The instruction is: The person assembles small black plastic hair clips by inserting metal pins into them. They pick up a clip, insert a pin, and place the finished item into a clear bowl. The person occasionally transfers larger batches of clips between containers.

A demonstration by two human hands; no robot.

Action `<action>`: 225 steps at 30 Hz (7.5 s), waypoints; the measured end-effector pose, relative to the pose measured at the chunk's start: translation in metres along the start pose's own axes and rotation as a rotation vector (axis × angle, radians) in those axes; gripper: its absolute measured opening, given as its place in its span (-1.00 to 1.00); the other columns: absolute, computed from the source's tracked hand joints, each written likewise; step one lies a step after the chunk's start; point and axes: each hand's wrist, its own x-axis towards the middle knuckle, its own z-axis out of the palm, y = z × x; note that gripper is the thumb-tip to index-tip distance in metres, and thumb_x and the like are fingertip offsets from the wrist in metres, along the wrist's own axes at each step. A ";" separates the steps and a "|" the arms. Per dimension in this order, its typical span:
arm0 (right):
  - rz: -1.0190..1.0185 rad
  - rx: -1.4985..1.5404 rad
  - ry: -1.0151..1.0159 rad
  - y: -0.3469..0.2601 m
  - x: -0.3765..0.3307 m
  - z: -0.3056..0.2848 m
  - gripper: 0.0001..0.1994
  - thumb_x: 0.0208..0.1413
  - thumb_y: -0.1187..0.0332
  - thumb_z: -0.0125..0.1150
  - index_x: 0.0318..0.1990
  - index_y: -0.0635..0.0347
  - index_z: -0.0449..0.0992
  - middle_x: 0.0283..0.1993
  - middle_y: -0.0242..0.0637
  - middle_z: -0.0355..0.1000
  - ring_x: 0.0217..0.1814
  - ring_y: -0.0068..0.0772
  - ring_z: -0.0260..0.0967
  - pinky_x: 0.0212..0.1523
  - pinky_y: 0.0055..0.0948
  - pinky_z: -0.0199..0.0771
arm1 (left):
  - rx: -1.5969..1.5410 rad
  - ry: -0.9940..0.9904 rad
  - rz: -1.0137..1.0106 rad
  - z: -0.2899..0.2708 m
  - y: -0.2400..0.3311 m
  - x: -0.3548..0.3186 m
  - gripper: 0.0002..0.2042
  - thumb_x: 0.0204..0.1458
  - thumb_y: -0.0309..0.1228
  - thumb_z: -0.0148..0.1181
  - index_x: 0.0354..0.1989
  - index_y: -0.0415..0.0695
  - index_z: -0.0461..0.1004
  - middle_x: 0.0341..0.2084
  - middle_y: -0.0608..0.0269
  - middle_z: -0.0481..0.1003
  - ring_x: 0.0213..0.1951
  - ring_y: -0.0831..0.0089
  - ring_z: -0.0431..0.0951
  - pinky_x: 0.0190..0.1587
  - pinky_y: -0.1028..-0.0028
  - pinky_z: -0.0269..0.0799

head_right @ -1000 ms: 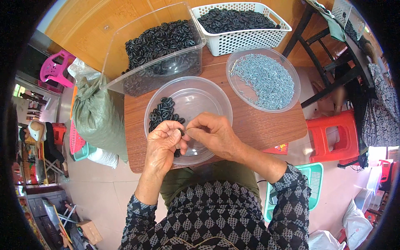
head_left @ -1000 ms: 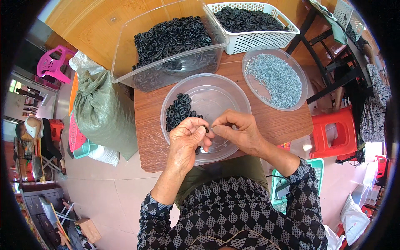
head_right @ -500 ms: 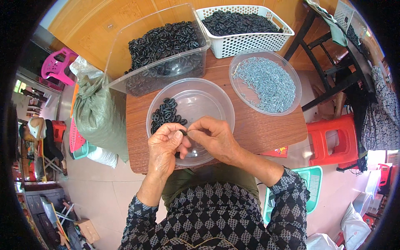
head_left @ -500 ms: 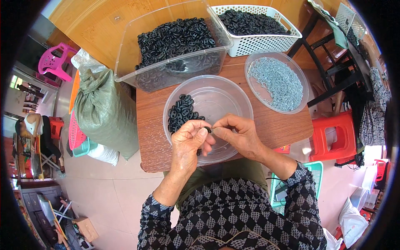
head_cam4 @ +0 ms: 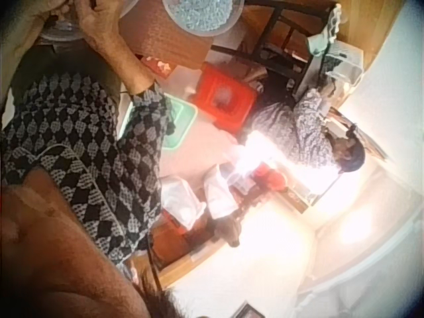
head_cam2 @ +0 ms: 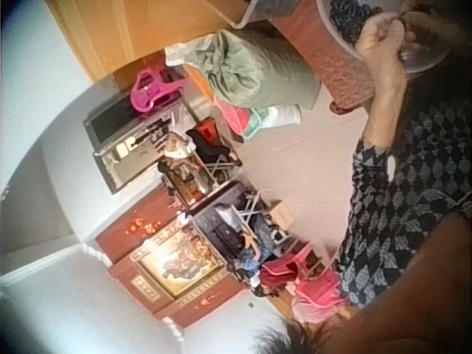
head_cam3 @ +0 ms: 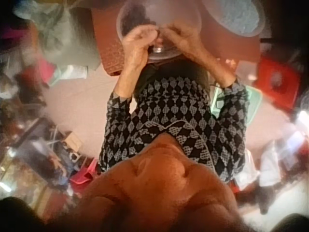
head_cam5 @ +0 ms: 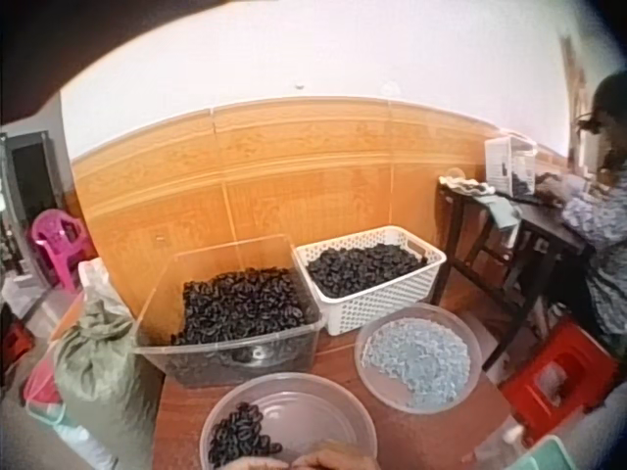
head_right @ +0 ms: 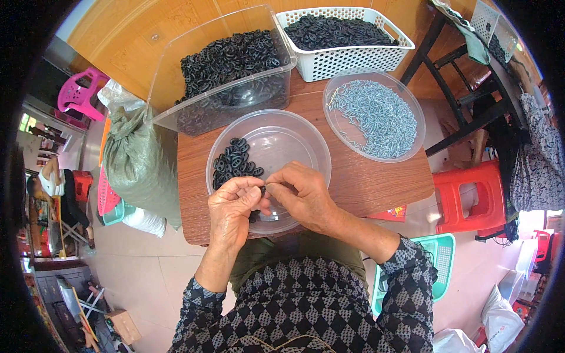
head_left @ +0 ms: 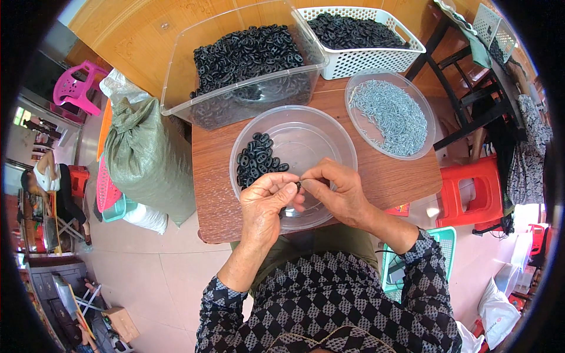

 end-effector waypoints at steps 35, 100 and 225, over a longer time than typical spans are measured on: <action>0.173 0.125 -0.080 -0.002 -0.002 0.001 -0.94 0.04 0.49 0.16 -0.36 0.29 0.51 -0.40 -0.32 0.38 -0.38 -0.59 0.33 -0.39 -0.56 0.33 | 0.290 0.000 0.080 0.001 -0.004 -0.006 -0.92 0.13 -0.51 0.02 -0.27 -0.24 0.39 -0.50 0.31 0.49 -0.55 0.70 0.39 -0.56 0.71 0.28; -0.370 -0.218 -0.160 -0.005 0.039 0.019 -0.96 -0.05 0.44 0.15 -0.43 0.20 0.46 -0.51 -0.25 0.36 -0.40 -0.16 0.32 -0.38 -0.25 0.29 | 0.196 0.159 0.263 -0.017 0.014 0.002 -0.93 0.09 -0.59 0.04 -0.30 -0.32 0.42 -0.56 0.16 0.50 -0.64 0.64 0.39 -0.61 0.68 0.30; -0.116 -0.083 0.009 -0.006 0.003 0.028 -0.73 -0.12 0.52 0.22 -0.19 0.32 0.47 -0.34 -0.19 0.37 -0.30 -0.25 0.28 -0.26 -0.31 0.29 | 0.143 0.180 0.269 0.002 -0.009 -0.006 -0.80 0.11 -0.55 0.05 -0.12 -0.37 0.44 -0.43 0.22 0.51 -0.48 0.60 0.47 -0.43 0.63 0.41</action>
